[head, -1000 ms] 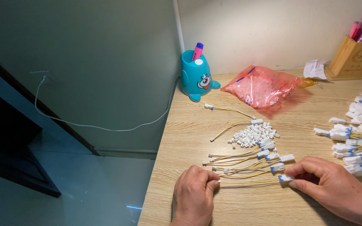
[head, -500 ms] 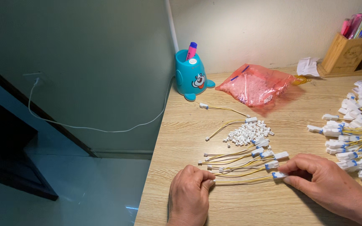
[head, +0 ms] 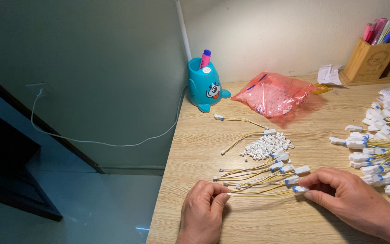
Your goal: The person assembles fiber optic cables by inserting white plastic connectors onto the ends of yellow cables. They handle the cables and connectors by hand, repeatedly picking up a cable, attaching a connector, and placing the finished unit on the table.
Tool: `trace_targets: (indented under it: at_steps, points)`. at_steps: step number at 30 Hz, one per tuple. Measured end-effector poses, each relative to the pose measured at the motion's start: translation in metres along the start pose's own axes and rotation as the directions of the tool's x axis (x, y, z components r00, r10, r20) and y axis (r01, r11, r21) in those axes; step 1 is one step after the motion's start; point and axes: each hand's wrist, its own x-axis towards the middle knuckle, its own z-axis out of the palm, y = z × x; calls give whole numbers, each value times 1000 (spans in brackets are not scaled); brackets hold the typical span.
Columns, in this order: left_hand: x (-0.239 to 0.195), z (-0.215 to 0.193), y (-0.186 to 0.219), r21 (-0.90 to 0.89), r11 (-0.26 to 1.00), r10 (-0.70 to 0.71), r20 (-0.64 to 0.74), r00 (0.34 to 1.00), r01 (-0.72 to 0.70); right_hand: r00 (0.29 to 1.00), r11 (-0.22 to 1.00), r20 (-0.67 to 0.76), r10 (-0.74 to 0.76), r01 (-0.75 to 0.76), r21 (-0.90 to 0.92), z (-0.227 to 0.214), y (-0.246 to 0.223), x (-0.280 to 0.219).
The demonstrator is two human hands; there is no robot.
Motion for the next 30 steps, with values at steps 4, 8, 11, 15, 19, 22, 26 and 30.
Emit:
trace_targets:
  at_steps: [4, 8, 11, 15, 19, 22, 26, 30]
  points:
    - [-1, -2, 0, 24, 997, 77, -1, 997, -77, 999, 999, -23, -32, 32, 4, 3, -1, 0]
    - [1, 7, -8, 133, 965, 233, -47, 971, -225, 984, 984, -49, -169, 166, -62, 1, -1, -1]
    - [2, 13, -13, 176, 954, 257, -61, 965, -243, 973, 973, -48, -225, 223, -53, 1, -2, -1]
    - [3, 18, -18, 221, 945, 268, -95, 959, -242, 965, 966, -53, -257, 255, -45, 2, -2, 0]
    - [2, 16, -14, 204, 947, 272, -104, 957, -247, 957, 957, -67, -283, 277, -90, 3, -1, 1]
    - [2, 14, -14, 194, 952, 258, -95, 962, -236, 981, 979, -50, -188, 184, -86, 2, -7, 0]
    - [2, 14, -15, 195, 947, 276, -92, 957, -254, 981, 979, -51, -185, 180, -97, 3, -5, 0]
    - [3, 18, -19, 235, 935, 297, -105, 949, -267, 968, 961, -26, -250, 245, -132, 4, 2, 4]
